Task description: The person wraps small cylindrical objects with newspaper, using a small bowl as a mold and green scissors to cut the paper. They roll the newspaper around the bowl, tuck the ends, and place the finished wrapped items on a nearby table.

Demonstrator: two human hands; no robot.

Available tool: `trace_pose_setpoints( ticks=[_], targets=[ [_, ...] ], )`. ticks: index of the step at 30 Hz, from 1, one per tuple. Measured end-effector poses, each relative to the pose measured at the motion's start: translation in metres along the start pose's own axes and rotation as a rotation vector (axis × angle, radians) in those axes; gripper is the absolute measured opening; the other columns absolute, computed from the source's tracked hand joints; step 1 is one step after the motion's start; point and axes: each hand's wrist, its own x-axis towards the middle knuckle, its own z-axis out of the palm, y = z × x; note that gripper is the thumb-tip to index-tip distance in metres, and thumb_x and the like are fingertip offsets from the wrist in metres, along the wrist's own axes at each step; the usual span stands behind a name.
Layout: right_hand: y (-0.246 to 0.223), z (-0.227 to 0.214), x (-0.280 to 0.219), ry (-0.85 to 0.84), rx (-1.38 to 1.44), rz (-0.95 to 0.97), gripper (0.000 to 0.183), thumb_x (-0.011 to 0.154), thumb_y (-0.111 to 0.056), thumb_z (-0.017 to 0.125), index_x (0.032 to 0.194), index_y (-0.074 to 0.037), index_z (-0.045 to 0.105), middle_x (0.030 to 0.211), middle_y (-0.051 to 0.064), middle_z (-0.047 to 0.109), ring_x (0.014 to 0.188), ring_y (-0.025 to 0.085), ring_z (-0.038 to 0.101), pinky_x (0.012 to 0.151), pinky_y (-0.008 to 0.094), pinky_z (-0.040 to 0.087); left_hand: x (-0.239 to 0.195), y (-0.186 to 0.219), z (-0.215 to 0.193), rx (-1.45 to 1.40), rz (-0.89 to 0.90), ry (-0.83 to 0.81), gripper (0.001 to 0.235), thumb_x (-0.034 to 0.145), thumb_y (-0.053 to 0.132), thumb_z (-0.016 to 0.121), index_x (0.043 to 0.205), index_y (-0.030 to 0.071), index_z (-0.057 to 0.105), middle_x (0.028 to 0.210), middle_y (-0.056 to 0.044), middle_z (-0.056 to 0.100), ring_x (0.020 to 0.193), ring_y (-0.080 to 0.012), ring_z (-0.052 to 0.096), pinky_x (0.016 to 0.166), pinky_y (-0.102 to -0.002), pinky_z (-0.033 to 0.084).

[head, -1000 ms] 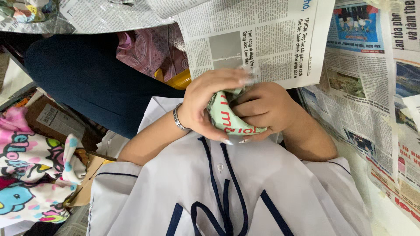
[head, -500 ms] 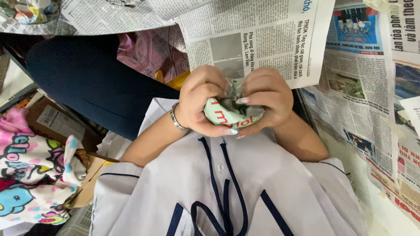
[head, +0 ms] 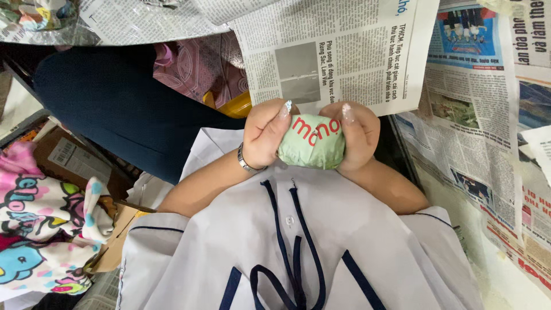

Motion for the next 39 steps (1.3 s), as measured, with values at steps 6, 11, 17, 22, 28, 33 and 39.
trace_pose_setpoints(
  ticks=[6, 11, 17, 22, 28, 33, 39],
  targets=[
    [0.008, 0.004, 0.008, -0.150, 0.100, -0.060, 0.039, 0.106, -0.029, 0.057, 0.090, 0.006, 0.066, 0.095, 0.018, 0.073, 0.081, 0.023, 0.068, 0.076, 0.033, 0.055, 0.000, -0.004, -0.009, -0.096, -0.037, -0.078, 0.037, 0.113, 0.024, 0.044, 0.091, -0.002, 0.060, 0.077, -0.008, 0.058, 0.069, -0.0199, 0.055, 0.067, -0.033, 0.045],
    [0.015, -0.006, 0.026, -0.578, 0.185, -0.081, 0.049, 0.092, -0.035, 0.067, 0.111, 0.010, 0.065, 0.101, 0.018, 0.072, 0.090, 0.026, 0.071, 0.083, 0.034, 0.056, -0.003, -0.013, -0.012, -0.077, -0.037, -0.118, 0.035, 0.113, 0.022, 0.048, 0.091, -0.003, 0.058, 0.077, -0.009, 0.056, 0.071, -0.0214, 0.054, 0.070, -0.034, 0.045],
    [-0.002, -0.008, 0.037, -0.725, 0.131, -0.137, 0.035, 0.099, -0.025, 0.064, 0.118, 0.005, 0.065, 0.120, 0.018, 0.069, 0.108, 0.032, 0.068, 0.098, 0.042, 0.053, 0.004, -0.011, -0.012, 0.034, -0.005, 0.014, 0.030, 0.119, 0.031, 0.040, 0.130, 0.006, 0.052, 0.124, -0.009, 0.055, 0.111, -0.0200, 0.056, 0.099, -0.034, 0.047],
    [-0.032, 0.001, 0.048, -0.795, -0.576, -0.599, 0.030, 0.089, -0.022, 0.069, 0.111, -0.002, 0.074, 0.106, 0.014, 0.068, 0.098, 0.034, 0.066, 0.086, 0.046, 0.054, 0.009, 0.008, -0.029, -0.196, -0.002, -0.089, 0.061, 0.110, 0.048, 0.049, 0.156, 0.010, 0.036, 0.160, -0.007, 0.040, 0.152, -0.0214, 0.041, 0.127, -0.039, 0.039],
    [-0.043, 0.039, 0.044, -0.962, -0.754, -0.770, 0.029, 0.080, -0.026, 0.081, 0.090, -0.002, 0.068, 0.098, 0.015, 0.066, 0.095, 0.034, 0.064, 0.080, 0.047, 0.054, 0.003, 0.015, -0.016, -0.007, -0.063, -0.208, 0.044, 0.103, 0.031, 0.063, 0.136, 0.003, 0.063, 0.139, -0.013, 0.068, 0.130, -0.0250, 0.065, 0.118, -0.040, 0.050],
    [-0.051, 0.044, 0.059, -1.058, -0.695, -0.606, 0.032, 0.079, -0.030, 0.084, 0.091, -0.004, 0.070, 0.100, 0.015, 0.068, 0.095, 0.033, 0.065, 0.079, 0.045, 0.053, 0.001, 0.010, -0.012, 0.034, -0.001, -0.111, 0.031, 0.102, 0.020, 0.060, 0.127, 0.001, 0.066, 0.130, -0.014, 0.072, 0.127, -0.0263, 0.069, 0.114, -0.038, 0.053],
    [-0.050, 0.054, 0.070, -1.036, -0.731, -0.617, 0.036, 0.079, -0.031, 0.085, 0.095, -0.003, 0.068, 0.104, 0.012, 0.066, 0.096, 0.030, 0.062, 0.082, 0.042, 0.053, 0.006, -0.024, -0.023, -0.314, -0.149, -0.092, 0.049, 0.109, 0.038, 0.051, 0.132, -0.003, 0.063, 0.137, -0.018, 0.067, 0.129, -0.0290, 0.065, 0.115, -0.040, 0.051]
  ],
)
